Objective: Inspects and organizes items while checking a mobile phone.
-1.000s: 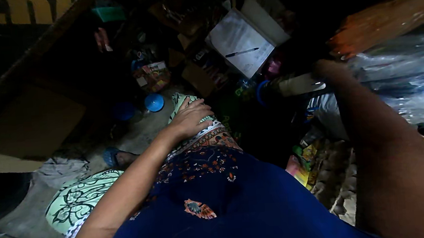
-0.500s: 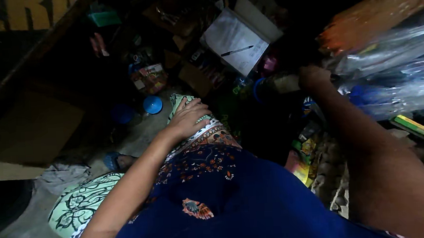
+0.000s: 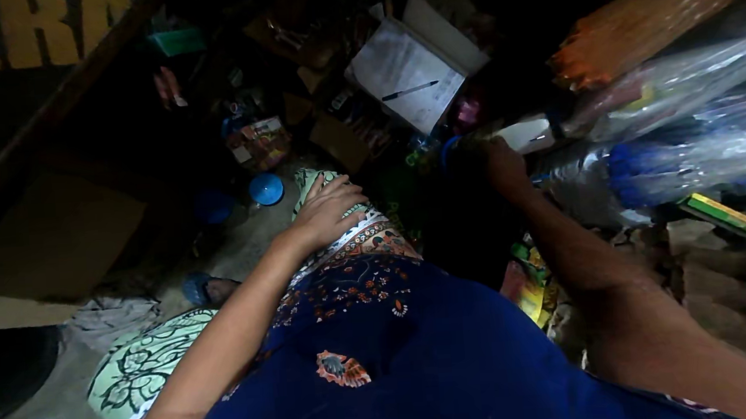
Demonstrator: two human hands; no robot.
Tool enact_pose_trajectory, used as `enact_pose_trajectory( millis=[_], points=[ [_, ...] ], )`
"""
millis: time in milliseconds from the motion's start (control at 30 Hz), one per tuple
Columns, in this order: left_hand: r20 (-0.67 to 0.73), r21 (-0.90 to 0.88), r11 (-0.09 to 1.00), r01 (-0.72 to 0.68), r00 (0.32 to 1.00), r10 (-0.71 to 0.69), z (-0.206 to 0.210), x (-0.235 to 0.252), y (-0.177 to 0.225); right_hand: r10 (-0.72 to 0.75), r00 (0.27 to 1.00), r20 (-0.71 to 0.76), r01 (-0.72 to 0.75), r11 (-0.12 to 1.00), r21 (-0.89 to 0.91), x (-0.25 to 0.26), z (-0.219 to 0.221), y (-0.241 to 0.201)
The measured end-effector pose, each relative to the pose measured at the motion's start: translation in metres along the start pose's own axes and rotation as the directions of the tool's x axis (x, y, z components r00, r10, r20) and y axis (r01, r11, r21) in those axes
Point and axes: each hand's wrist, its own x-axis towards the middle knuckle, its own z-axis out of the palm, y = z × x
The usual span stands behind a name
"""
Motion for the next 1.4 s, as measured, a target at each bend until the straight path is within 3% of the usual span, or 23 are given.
enact_pose_trajectory(
  millis=[67,167,300,667,933,1100,1267,1400],
  points=[
    [0.0,-0.01,1.0,0.0,1.0,0.0,-0.001,-0.002,0.0,0.124,0.992,0.019,-0.125,0.978,0.166,-0.003,0.011,-0.005],
    [-0.007,-0.018,1.0,-0.004,1.0,0.004,-0.001,-0.004,0.001,0.232,0.971,-0.064,-0.202,0.928,0.312,-0.004,0.025,0.001],
    [-0.002,-0.026,1.0,-0.008,1.0,0.008,-0.001,-0.005,0.001,0.353,0.927,-0.125,-0.276,0.87,0.41,0.001,0.032,0.014],
    [-0.012,-0.03,0.999,-0.014,1.0,0.013,0.001,-0.008,-0.003,0.585,0.809,-0.06,-0.434,0.663,0.61,0.021,0.036,0.018],
    [0.001,-0.026,1.0,0.001,1.0,-0.001,0.001,-0.006,-0.004,0.58,0.812,-0.059,-0.371,0.593,0.714,0.001,0.041,0.018],
    [0.028,-0.021,1.0,0.02,0.999,-0.02,-0.003,-0.004,0.002,0.501,0.865,-0.026,-0.309,0.572,0.76,-0.024,0.038,-0.011],
    [-0.002,-0.004,1.0,-0.001,1.0,0.001,-0.001,-0.006,0.0,0.385,0.923,-0.003,-0.254,0.612,0.749,-0.038,0.069,-0.025],
    [-0.005,-0.007,1.0,0.012,1.0,-0.012,-0.002,-0.009,0.0,0.401,0.91,0.107,-0.341,0.577,0.742,-0.051,0.098,-0.043]
  ],
)
